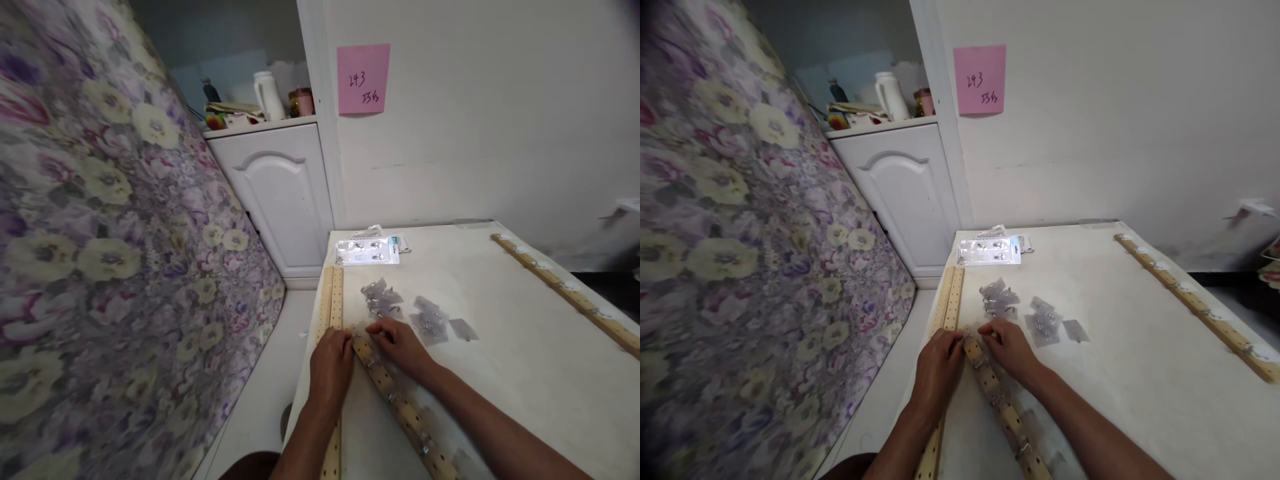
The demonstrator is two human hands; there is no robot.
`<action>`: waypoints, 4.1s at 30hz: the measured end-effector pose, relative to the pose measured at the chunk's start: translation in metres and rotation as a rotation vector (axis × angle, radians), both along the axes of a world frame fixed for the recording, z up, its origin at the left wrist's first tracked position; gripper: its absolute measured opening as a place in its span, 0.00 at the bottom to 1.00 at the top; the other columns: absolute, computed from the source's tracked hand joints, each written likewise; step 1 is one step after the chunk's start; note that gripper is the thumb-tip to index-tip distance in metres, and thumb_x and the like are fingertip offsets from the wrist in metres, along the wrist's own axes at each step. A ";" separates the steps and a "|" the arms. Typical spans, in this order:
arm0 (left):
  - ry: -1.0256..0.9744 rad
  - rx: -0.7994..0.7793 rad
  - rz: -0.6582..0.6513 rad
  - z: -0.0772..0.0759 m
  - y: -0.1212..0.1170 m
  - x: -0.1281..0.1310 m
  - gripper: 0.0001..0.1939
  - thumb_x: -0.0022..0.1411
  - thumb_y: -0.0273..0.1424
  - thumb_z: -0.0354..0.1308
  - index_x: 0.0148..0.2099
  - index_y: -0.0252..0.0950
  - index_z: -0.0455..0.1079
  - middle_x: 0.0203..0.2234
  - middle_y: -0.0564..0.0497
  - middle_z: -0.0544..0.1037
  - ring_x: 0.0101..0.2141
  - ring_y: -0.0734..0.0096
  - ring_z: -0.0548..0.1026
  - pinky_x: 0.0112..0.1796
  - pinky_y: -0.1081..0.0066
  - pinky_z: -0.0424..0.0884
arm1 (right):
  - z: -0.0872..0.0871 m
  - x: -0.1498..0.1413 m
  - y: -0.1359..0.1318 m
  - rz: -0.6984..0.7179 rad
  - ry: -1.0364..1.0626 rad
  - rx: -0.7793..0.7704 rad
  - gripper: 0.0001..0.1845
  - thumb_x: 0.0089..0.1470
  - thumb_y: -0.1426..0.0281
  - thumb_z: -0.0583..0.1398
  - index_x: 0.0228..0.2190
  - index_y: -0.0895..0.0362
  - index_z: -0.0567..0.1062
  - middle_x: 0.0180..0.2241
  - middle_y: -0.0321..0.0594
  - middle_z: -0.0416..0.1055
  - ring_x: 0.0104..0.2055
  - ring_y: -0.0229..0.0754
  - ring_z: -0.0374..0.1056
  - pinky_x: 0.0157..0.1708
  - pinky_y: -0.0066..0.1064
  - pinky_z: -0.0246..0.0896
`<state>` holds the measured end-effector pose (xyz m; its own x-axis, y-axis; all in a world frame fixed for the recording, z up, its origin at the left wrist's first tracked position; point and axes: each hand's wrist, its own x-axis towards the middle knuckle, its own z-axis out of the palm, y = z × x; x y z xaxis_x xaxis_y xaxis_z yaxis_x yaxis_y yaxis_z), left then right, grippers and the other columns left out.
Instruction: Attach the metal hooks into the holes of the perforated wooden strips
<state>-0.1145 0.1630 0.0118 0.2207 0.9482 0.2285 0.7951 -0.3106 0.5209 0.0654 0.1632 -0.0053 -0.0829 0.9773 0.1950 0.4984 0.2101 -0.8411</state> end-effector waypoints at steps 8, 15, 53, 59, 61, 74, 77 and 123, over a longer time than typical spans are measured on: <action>0.013 0.003 -0.005 -0.001 -0.001 0.000 0.10 0.62 0.27 0.47 0.37 0.39 0.70 0.32 0.51 0.71 0.36 0.69 0.70 0.37 0.71 0.64 | -0.004 0.000 0.001 0.001 0.013 0.017 0.12 0.50 0.73 0.55 0.34 0.56 0.78 0.33 0.40 0.76 0.37 0.44 0.70 0.39 0.35 0.63; 0.022 0.000 -0.008 0.000 -0.001 0.000 0.10 0.63 0.27 0.47 0.37 0.39 0.69 0.32 0.51 0.71 0.36 0.69 0.70 0.37 0.71 0.64 | -0.006 0.000 0.003 -0.001 0.028 0.001 0.12 0.50 0.72 0.56 0.34 0.57 0.78 0.33 0.41 0.76 0.36 0.44 0.70 0.38 0.34 0.64; -0.020 -0.003 -0.015 0.009 -0.009 -0.007 0.13 0.63 0.27 0.45 0.40 0.38 0.71 0.33 0.49 0.71 0.37 0.68 0.71 0.39 0.69 0.66 | -0.003 0.002 0.004 0.009 0.014 -0.008 0.10 0.51 0.73 0.55 0.30 0.57 0.77 0.31 0.40 0.75 0.35 0.42 0.70 0.37 0.32 0.63; 0.133 -0.031 0.010 0.015 -0.021 -0.008 0.15 0.65 0.28 0.43 0.44 0.39 0.71 0.34 0.48 0.70 0.37 0.68 0.71 0.36 0.72 0.66 | -0.002 0.001 0.003 0.001 0.035 -0.015 0.10 0.51 0.72 0.55 0.30 0.56 0.77 0.30 0.38 0.75 0.33 0.42 0.70 0.35 0.32 0.63; 0.194 -0.038 0.012 0.017 -0.023 -0.007 0.16 0.65 0.28 0.44 0.47 0.40 0.70 0.34 0.49 0.70 0.36 0.69 0.71 0.35 0.73 0.65 | -0.002 0.001 0.003 -0.001 0.039 -0.023 0.10 0.51 0.72 0.55 0.30 0.56 0.77 0.29 0.38 0.75 0.32 0.42 0.70 0.34 0.31 0.63; 0.244 -0.080 0.018 0.015 -0.015 -0.010 0.13 0.64 0.30 0.46 0.46 0.44 0.69 0.33 0.52 0.67 0.35 0.70 0.67 0.31 0.75 0.57 | -0.003 0.001 0.004 0.009 0.025 -0.023 0.10 0.50 0.72 0.55 0.30 0.56 0.77 0.30 0.38 0.75 0.34 0.42 0.70 0.36 0.33 0.63; 0.212 -0.094 0.041 0.011 -0.013 -0.011 0.13 0.65 0.33 0.45 0.44 0.42 0.70 0.32 0.52 0.68 0.34 0.70 0.67 0.30 0.75 0.56 | -0.002 0.002 0.003 0.015 0.023 -0.029 0.10 0.50 0.73 0.55 0.30 0.56 0.77 0.30 0.38 0.75 0.34 0.42 0.69 0.36 0.32 0.62; 0.148 -0.031 -0.043 0.009 -0.011 -0.013 0.16 0.65 0.30 0.43 0.49 0.42 0.69 0.34 0.49 0.68 0.35 0.68 0.70 0.34 0.72 0.64 | 0.010 0.015 0.003 0.123 -0.190 0.366 0.19 0.57 0.78 0.49 0.46 0.54 0.71 0.41 0.45 0.70 0.45 0.45 0.64 0.44 0.40 0.61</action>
<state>-0.1274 0.1524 0.0207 0.2905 0.9431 0.1615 0.8501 -0.3319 0.4090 0.0808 0.1663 0.0045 -0.2624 0.8272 0.4969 0.5896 0.5451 -0.5961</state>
